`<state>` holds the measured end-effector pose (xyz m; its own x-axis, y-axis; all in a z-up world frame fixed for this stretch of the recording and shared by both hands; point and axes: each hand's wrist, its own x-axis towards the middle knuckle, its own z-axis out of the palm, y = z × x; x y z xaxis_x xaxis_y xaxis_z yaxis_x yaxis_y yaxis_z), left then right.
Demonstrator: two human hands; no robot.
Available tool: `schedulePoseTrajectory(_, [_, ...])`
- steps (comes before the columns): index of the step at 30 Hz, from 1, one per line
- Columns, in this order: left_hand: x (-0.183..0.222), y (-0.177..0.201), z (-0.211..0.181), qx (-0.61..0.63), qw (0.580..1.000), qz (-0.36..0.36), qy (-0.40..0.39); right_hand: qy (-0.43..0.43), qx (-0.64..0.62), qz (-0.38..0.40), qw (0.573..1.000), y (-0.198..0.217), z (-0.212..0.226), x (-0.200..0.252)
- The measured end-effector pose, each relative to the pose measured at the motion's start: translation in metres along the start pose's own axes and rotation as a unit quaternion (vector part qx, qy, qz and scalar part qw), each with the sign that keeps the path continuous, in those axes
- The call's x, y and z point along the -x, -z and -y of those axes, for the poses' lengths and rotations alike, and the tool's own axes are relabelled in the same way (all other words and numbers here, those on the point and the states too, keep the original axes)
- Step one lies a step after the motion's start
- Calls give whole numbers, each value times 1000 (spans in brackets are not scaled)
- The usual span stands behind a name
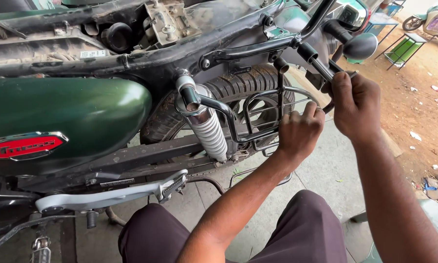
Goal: Installing and securing a metal side guard frame to the rear of a motorcycle using bolts and a socket wrench.
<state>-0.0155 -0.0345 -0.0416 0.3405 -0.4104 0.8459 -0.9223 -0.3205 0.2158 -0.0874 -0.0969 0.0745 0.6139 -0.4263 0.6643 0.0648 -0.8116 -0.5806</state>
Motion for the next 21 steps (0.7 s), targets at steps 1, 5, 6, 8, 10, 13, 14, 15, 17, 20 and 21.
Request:
schedulePoseTrajectory(1, [0, -4, 2, 5, 1000, -6, 8, 15, 6, 24, 1000, 3, -3, -2])
schedulePoseTrajectory(5, [-3, 7, -1, 19, 999, -4, 46, 78, 21, 88, 993, 20, -14, -13])
schedulePoseTrajectory(6, [-1, 5, -1, 18, 999, -4, 48, 79, 20, 91, 993, 23, -15, -15])
schedulePoseTrajectory(8, [0, 0, -1, 22, 998, 3, 54, 89, 108, 105, 985, 29, -17, -21])
schedulePoseTrajectory(10, [0, 5, -1, 30, 998, 9, 63, 87, 127, 113, 982, 30, -15, -21])
schedulePoseTrajectory(13, [-1, 6, 0, 42, 996, 11, 75, 100, 174, 106, 974, 26, -3, -19])
schedulePoseTrajectory(14, [-1, 5, 1, 46, 996, 8, 78, 113, 202, 91, 969, 25, 3, -17])
schedulePoseTrajectory(15, [-2, 2, 1, 44, 996, 7, 77, 114, 201, 90, 969, 22, 7, -16])
schedulePoseTrajectory(17, [-2, -6, 1, 50, 995, -8, 90, 259, 305, 57, 915, 19, 14, -13])
schedulePoseTrajectory(20, [-5, 4, 3, 81, 992, -18, 91, 190, 306, 59, 931, 7, 31, -6])
schedulePoseTrajectory(21, [-6, 8, 4, 83, 993, -19, 85, 189, 308, 53, 931, 5, 35, -9])
